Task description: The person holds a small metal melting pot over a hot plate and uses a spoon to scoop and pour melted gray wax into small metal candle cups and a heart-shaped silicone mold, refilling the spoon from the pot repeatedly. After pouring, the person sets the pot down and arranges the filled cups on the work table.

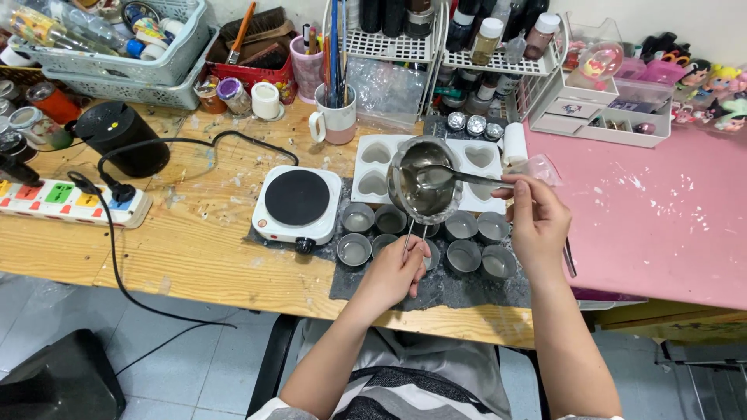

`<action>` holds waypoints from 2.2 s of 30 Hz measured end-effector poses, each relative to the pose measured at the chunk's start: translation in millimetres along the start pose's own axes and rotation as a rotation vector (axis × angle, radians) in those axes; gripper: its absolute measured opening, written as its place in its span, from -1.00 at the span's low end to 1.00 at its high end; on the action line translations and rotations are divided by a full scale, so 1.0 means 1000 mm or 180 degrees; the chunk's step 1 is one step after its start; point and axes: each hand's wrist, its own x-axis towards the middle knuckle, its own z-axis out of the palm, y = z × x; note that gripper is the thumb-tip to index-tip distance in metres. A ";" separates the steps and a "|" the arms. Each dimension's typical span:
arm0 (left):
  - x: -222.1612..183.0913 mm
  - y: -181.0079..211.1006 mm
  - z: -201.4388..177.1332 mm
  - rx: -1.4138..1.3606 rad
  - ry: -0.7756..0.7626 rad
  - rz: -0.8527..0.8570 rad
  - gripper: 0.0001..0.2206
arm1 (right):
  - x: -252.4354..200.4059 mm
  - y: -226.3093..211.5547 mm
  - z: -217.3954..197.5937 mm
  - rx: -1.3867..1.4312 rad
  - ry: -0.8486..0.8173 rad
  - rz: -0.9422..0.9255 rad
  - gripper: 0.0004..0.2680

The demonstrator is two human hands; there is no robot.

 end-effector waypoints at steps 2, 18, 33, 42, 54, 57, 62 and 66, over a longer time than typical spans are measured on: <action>0.007 0.007 -0.002 0.0081 -0.0017 -0.0020 -0.78 | 0.004 0.002 -0.002 -0.0055 -0.0056 -0.0186 -0.84; 0.072 -0.004 -0.025 0.2524 0.0750 0.0643 -0.74 | 0.030 0.060 -0.009 0.0156 0.0255 -0.0173 -0.84; 0.085 0.003 -0.012 0.3359 0.0858 0.0750 -0.77 | 0.024 0.079 -0.020 0.0127 0.0501 -0.0049 -0.83; 0.087 0.004 -0.014 0.3279 0.0769 0.0644 -0.76 | 0.025 0.082 -0.021 0.0207 0.0481 -0.0052 -0.83; 0.090 0.007 -0.015 0.2204 0.0534 0.0285 -0.73 | 0.030 0.083 -0.027 0.0822 0.0465 0.0689 -0.81; 0.096 0.006 -0.009 0.2201 0.0376 0.0432 -0.74 | 0.031 0.089 -0.034 0.1038 0.0610 0.0705 -0.82; 0.107 0.009 0.012 0.2719 0.0436 0.0466 -0.75 | 0.033 0.080 -0.043 0.0786 0.0780 0.0589 -0.83; 0.116 0.001 0.023 0.2990 0.0457 0.0683 -0.76 | 0.035 0.080 -0.050 0.0406 0.0790 0.0379 -0.84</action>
